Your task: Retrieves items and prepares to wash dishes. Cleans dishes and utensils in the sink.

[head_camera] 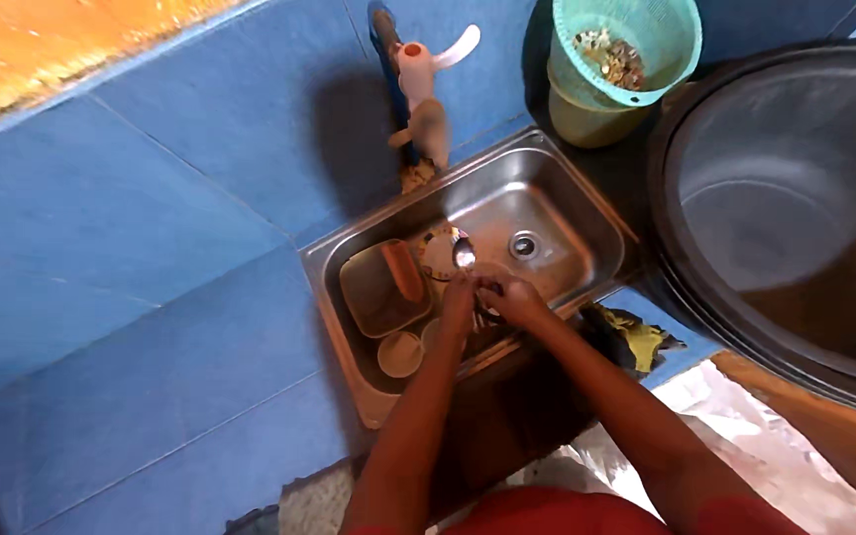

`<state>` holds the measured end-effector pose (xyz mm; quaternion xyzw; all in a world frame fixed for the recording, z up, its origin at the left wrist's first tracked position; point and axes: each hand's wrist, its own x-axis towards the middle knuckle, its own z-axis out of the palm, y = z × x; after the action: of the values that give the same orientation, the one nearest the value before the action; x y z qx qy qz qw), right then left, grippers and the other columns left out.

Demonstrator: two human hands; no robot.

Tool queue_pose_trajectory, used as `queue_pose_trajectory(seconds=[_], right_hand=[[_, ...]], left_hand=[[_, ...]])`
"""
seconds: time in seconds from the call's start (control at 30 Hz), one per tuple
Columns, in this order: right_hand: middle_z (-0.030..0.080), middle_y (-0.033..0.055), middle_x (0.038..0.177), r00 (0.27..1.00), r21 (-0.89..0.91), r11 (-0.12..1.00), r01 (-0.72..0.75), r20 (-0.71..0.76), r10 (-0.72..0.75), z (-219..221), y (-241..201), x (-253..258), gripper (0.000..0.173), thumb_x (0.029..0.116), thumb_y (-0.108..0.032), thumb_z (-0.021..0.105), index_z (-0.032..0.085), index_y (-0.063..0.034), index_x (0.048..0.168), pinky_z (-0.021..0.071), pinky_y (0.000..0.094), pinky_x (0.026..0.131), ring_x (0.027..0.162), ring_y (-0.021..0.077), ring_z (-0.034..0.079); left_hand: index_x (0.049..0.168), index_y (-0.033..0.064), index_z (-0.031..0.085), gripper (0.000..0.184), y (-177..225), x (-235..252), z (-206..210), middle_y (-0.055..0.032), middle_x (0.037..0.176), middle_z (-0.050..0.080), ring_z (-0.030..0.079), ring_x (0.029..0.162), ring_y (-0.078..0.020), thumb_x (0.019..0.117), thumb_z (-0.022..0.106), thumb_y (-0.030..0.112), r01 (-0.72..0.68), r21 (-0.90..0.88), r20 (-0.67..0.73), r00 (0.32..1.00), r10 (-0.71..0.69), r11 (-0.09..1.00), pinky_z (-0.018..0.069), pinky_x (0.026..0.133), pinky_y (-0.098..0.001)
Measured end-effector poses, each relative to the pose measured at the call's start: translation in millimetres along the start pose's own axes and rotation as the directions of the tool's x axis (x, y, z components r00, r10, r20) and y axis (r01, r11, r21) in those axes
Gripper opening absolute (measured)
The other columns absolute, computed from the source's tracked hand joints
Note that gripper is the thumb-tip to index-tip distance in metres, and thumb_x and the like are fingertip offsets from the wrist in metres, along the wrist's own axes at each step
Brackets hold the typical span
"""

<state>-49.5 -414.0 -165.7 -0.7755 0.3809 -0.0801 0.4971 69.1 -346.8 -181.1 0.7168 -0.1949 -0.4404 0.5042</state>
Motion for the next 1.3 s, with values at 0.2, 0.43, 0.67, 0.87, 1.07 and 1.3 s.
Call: queue_pose_trajectory(seconds=[0.2, 0.43, 0.67, 0.87, 1.07, 1.3], right_hand=[[0.067, 0.0148, 0.132, 0.868, -0.041, 0.904, 0.425, -0.266, -0.420, 11, -2, 4, 0.036, 0.1059, -0.021, 0.046, 0.071, -0.0038, 0.126, 0.0405, 0.0539, 0.114, 0.131, 0.0319, 0.058], [0.072, 0.0178, 0.112, 0.797, -0.360, 0.789, 0.498, -0.168, -0.580, 20, 17, 53, 0.026, 0.0996, -0.012, 0.052, 0.075, -0.0002, 0.103, 0.0494, 0.0560, 0.103, 0.116, 0.0364, 0.066], [0.055, -0.0026, 0.072, 0.905, 0.940, 0.306, 0.150, -0.255, 0.341, 24, 4, 69, 0.036, 0.1114, -0.031, 0.028, 0.054, -0.0120, 0.094, 0.0455, 0.0234, 0.048, 0.052, 0.0066, 0.049], [0.065, -0.0011, 0.086, 0.983, 0.955, 0.251, -0.157, 0.176, -0.056, 56, 19, 35, 0.052, 0.1069, -0.059, 0.027, 0.057, -0.0205, 0.125, 0.0560, 0.0263, 0.063, 0.070, 0.0089, 0.063], [0.064, 0.0036, 0.094, 0.999, 0.868, 0.495, -0.035, 0.040, 0.002, 55, 23, 32, 0.035, 0.1005, -0.014, 0.062, 0.052, -0.0120, 0.134, 0.0529, 0.0275, 0.061, 0.067, 0.0093, 0.058], [0.063, 0.0090, 0.091, 0.996, 0.633, 0.774, -0.013, -0.060, 0.065, 56, 18, 28, 0.033, 0.1062, -0.026, 0.056, 0.051, -0.0056, 0.131, 0.0496, 0.0322, 0.061, 0.067, 0.0138, 0.056]], left_hand=[[0.123, 0.0022, 0.056, 0.022, 10, -27, -5, -0.0029, 0.082, 0.060, 0.055, 0.060, -0.0078, 0.1098, 0.046, 0.017, 0.140, 0.046, 0.153, 0.977, -0.145, 0.989, 0.0486, 0.056, -0.0225], [0.124, 0.0016, 0.053, 0.022, 12, -47, -14, 0.0006, 0.074, 0.051, 0.040, 0.049, -0.0033, 0.1100, 0.045, 0.016, 0.087, 0.231, 0.274, 0.950, -0.151, 0.969, 0.0366, 0.046, -0.0180], [0.131, 0.0063, 0.052, 0.026, 8, -56, -32, 0.0011, 0.076, 0.056, 0.044, 0.048, -0.0015, 0.1121, 0.040, 0.020, 0.143, -0.115, 0.255, 0.961, -0.110, 0.983, 0.0398, 0.043, -0.0147], [0.117, 0.0080, 0.058, 0.022, -8, -50, -42, 0.0049, 0.066, 0.054, 0.046, 0.040, 0.0019, 0.1107, 0.041, 0.020, 0.291, -0.621, 0.446, 0.895, 0.023, 0.728, 0.0430, 0.038, -0.0106], [0.119, 0.0073, 0.056, 0.027, -16, -45, -36, 0.0030, 0.068, 0.053, 0.043, 0.043, -0.0005, 0.1121, 0.038, 0.026, 0.261, -0.445, 0.306, 0.943, -0.129, 0.856, 0.0401, 0.039, -0.0134], [0.123, 0.0019, 0.051, 0.028, 0, -60, -31, -0.0007, 0.068, 0.050, 0.043, 0.043, -0.0051, 0.1130, 0.039, 0.025, 0.170, 0.019, 0.172, 0.970, -0.171, 0.985, 0.0409, 0.041, -0.0184]])
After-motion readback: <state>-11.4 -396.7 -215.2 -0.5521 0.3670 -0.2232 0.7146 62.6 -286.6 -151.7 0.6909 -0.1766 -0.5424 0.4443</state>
